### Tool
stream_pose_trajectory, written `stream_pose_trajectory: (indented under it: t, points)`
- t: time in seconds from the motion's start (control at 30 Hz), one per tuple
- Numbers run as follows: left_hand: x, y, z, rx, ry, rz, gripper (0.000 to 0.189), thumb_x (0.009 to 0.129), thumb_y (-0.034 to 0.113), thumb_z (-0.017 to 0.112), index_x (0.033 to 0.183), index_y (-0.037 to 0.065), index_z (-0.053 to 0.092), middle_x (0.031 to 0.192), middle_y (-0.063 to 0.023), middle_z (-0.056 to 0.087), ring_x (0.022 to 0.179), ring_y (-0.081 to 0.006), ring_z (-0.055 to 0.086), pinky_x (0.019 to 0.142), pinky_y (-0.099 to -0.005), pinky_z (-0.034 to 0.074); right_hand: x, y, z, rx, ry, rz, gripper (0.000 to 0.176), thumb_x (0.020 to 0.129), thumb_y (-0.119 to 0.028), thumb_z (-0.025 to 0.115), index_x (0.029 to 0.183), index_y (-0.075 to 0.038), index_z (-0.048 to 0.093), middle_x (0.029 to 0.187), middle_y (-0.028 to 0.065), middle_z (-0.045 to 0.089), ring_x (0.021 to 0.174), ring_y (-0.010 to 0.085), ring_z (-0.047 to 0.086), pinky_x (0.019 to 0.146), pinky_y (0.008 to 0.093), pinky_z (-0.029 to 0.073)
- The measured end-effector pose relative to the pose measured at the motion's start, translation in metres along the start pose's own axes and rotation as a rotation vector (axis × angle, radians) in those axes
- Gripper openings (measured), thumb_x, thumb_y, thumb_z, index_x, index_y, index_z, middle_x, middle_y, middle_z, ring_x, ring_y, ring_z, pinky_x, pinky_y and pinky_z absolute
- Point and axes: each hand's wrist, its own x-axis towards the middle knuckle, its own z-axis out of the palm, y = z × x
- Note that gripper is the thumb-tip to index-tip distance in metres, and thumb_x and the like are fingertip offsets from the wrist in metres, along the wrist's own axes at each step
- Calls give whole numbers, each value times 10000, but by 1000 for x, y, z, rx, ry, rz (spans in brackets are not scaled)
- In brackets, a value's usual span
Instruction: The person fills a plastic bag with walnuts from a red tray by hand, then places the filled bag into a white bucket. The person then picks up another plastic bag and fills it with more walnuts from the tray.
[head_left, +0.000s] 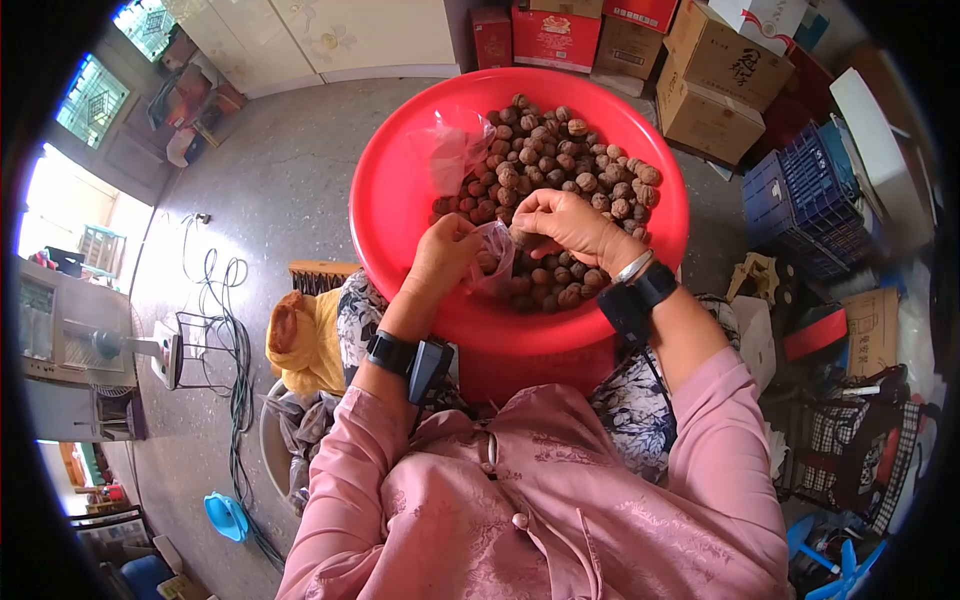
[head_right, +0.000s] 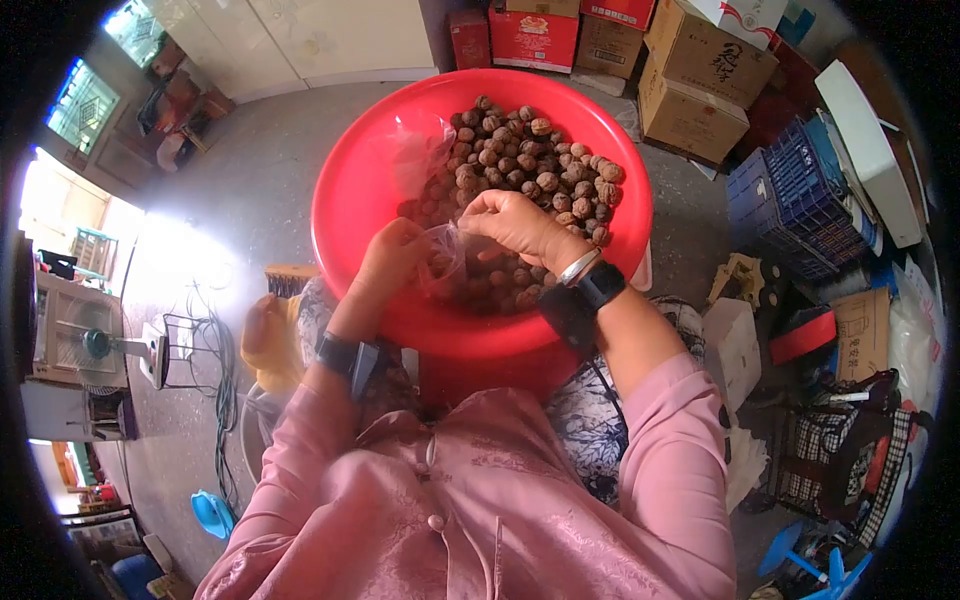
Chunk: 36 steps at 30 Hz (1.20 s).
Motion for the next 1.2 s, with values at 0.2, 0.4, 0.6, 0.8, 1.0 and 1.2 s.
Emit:
stream_pose_trajectory:
  t: [0.2, 0.4, 0.6, 0.8, 1.0, 1.2]
  points:
    - [1, 0, 0, 5, -4, -37, 105, 910, 79, 573, 935, -11, 525, 657, -110, 605, 399, -178, 553, 332, -298, 438, 5, 9, 8, -33, -99, -32, 205, 961, -178, 623, 1082, -15, 597, 1000, 64, 631, 848, 147, 647, 709, 290, 574]
    - [2, -3, 0, 19, 26, -16, 105, 915, 88, 576, 935, -3, 526, 646, -97, 595, 397, -171, 549, 334, -297, 438, 1, 3, 4, 26, -60, 18, 254, 973, -225, 611, 1118, -20, 575, 996, 68, 625, 814, 147, 642, 681, 276, 549]
    - [2, -2, 0, 1, 27, -35, 105, 911, 87, 582, 932, -1, 527, 646, -89, 586, 399, -164, 545, 336, -298, 440, 2, 8, 1, 62, -59, 22, 336, 930, -145, 637, 1200, -10, 491, 1028, 81, 600, 858, 166, 637, 724, 287, 542]
    - [1, 0, -1, 19, 35, -32, 111, 908, 93, 589, 937, 1, 533, 659, -90, 591, 407, -166, 554, 338, -300, 444, 0, 9, 0, 59, -87, 2, 414, 880, -115, 684, 1213, 13, 477, 1015, 76, 580, 873, 177, 637, 736, 298, 548]
    - [1, 0, -1, 13, 40, -35, 110, 905, 94, 591, 931, 2, 537, 663, -88, 595, 416, -167, 563, 343, -298, 451, -5, -2, 6, -184, -55, -54, 297, 872, -144, 714, 1130, -43, 605, 910, 11, 599, 778, 86, 585, 656, 237, 509]
    - [0, 2, 0, -13, 28, -22, 115, 907, 95, 587, 918, -6, 532, 663, -95, 602, 433, -174, 585, 357, -294, 461, -1, 2, 9, -259, -32, -114, 290, 867, -154, 727, 1119, -59, 621, 908, 2, 621, 755, 51, 558, 633, 214, 488]
